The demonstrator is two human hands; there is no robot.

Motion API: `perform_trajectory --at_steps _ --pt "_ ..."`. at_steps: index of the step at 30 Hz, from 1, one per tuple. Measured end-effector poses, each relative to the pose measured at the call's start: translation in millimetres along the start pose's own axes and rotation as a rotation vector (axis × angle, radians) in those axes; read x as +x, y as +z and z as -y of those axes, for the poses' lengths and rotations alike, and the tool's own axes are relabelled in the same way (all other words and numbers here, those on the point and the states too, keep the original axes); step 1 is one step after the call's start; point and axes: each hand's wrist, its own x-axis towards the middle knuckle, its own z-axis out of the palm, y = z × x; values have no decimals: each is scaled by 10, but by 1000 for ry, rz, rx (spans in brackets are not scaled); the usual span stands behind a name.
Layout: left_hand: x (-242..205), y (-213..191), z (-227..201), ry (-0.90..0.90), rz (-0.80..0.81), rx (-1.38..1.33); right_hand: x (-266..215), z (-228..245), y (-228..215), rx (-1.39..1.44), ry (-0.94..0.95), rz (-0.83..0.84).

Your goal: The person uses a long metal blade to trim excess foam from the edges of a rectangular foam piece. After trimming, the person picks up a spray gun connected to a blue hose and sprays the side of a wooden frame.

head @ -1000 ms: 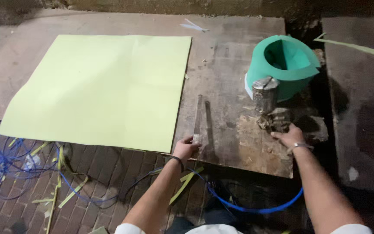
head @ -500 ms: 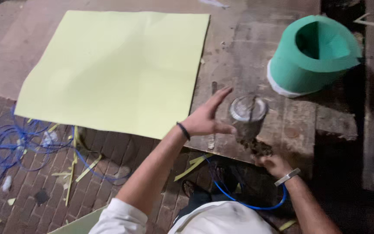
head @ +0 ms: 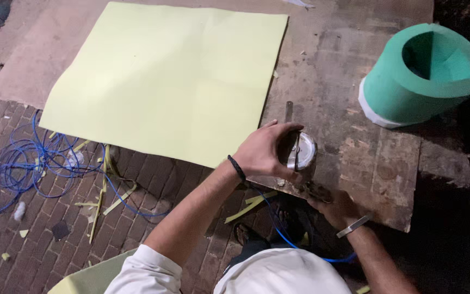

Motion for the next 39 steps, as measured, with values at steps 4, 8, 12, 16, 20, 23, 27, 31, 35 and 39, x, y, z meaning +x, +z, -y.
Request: perform_trajectory --at_steps 4,8,12,16,20,23,27,31,35,39 --pt "-33 -31 0 -7 24 24 37 -68 105 -143 -9 -30" --pt "-73 -63 -64 -42 33 -14 59 -158 164 52 -223 -53" --pt "-192 -97 -114 -148 118 -58 73 -203 190 57 -51 66" --pt "-252 -168 -90 113 133 -63 78 -245 204 175 -314 155" --pt "-337 -252 -54 205 142 122 81 -275 295 264 -127 350" --pt "-450 -308 -50 102 147 106 149 -250 351 203 -243 370" --pt "-683 -307 -33 -8 57 83 317 -155 445 131 -442 282" --pt "-925 -285 -31 -64 -24 31 382 12 561 310 -760 312" --pt "-1065 -288 -6 -56 -48 11 278 191 658 491 -469 552" --pt "-1129 -228 127 -86 -175 -71 226 238 684 270 -578 292"
